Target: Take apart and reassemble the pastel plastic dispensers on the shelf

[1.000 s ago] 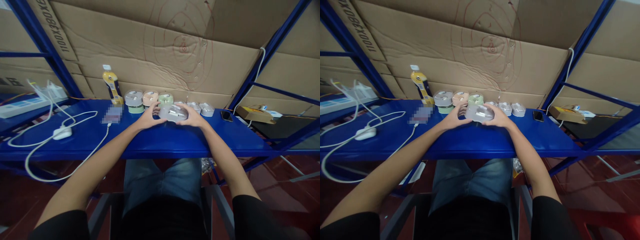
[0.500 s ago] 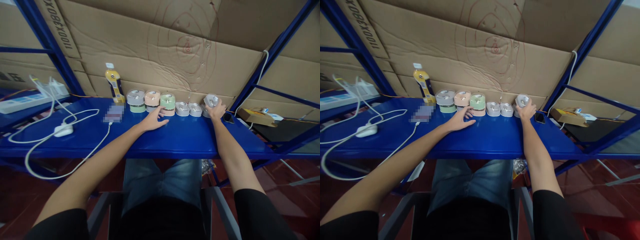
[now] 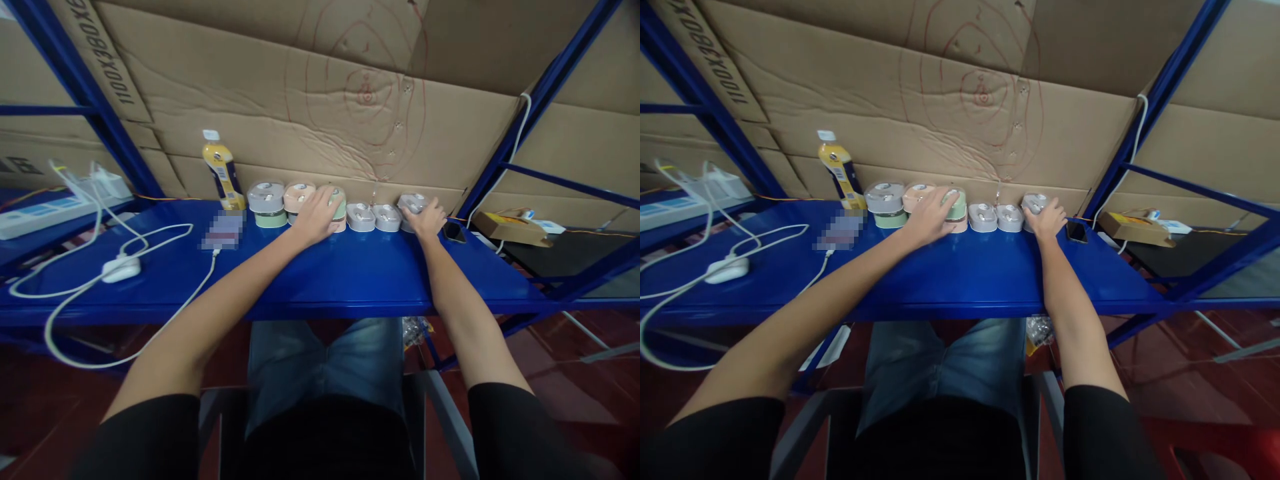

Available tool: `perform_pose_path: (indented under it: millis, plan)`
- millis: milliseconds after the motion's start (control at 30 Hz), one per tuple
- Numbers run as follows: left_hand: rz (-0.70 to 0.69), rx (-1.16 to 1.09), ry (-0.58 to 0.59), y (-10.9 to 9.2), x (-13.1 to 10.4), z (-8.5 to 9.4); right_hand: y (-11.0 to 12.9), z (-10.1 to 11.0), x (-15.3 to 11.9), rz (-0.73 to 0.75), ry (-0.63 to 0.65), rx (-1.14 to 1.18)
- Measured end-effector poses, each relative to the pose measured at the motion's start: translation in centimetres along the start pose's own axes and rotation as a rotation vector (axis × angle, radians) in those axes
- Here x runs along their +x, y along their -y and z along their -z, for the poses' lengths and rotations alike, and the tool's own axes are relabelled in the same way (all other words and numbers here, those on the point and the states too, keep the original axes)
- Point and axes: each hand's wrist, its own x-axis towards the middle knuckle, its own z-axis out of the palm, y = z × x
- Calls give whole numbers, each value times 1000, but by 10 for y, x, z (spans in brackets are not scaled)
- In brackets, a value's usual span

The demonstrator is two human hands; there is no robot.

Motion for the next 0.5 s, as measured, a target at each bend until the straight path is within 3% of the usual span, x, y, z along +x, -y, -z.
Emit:
perform_pose_path:
  millis: [100,200,333,500]
  plan:
    - [69,33,29,8,25,-15,-3,5,1,-37,-62,64]
    - [155,82,75,11,35,-30,-8,8,3,-76,-90,120]
    - [173,140,87,6,31,-37,-11,8,5,-91,-79,143]
    - [148,181,76,-8,21,-30,-7,11,3,-56,-71,145]
